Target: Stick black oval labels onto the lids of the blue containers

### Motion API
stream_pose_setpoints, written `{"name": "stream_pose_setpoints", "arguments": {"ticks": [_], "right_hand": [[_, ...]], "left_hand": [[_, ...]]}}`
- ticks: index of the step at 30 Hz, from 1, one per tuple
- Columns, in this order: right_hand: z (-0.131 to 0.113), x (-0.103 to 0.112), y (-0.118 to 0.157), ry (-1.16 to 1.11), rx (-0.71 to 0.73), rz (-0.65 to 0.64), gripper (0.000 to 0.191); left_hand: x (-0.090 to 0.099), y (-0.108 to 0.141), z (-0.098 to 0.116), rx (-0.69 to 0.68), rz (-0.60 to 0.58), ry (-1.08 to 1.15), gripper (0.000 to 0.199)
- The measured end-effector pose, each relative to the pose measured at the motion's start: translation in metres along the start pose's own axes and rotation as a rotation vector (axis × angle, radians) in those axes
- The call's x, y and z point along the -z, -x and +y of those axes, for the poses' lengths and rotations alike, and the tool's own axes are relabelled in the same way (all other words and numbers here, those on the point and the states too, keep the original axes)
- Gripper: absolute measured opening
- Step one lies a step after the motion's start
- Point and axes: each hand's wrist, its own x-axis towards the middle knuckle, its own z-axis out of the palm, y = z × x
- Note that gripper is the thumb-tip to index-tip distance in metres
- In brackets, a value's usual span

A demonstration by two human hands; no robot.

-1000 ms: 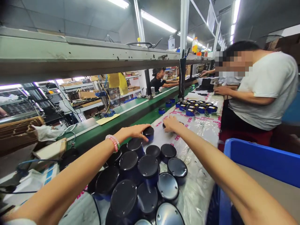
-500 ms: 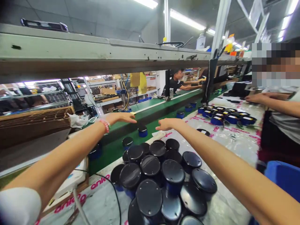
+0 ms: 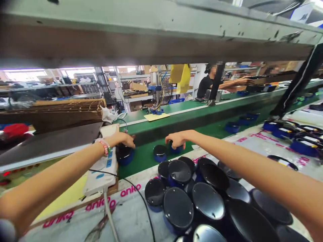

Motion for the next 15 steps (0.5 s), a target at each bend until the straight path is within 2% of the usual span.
{"name": "stream_pose_setpoints", "arguments": {"ticks": [4, 6, 8, 11, 15], "right_hand": [[-0.017, -0.005, 0.005, -0.008, 0.078, -0.026, 0.092], [-0.026, -0.011, 0.002, 0.009, 0.091, 0.013, 0.097], [-0.031, -0.018, -0.003, 0.031, 0.095, 0.082, 0.095], [-0.036, -0.025, -0.008, 0.050, 0.103, 0.184, 0.089], [-0.033, -0.017, 0.004, 0.042, 0.104, 0.340, 0.077]], "left_hand": [[-0.007, 0.013, 0.020, 0.050, -0.131, -0.092, 0.043], [-0.010, 0.028, 0.031, 0.063, -0.149, -0.167, 0.051], [-0.013, 0.047, 0.038, 0.053, -0.112, -0.241, 0.058], [-0.023, 0.075, 0.043, 0.000, 0.017, -0.322, 0.061], [-0.038, 0.095, 0.046, -0.028, 0.153, -0.368, 0.063]]}}
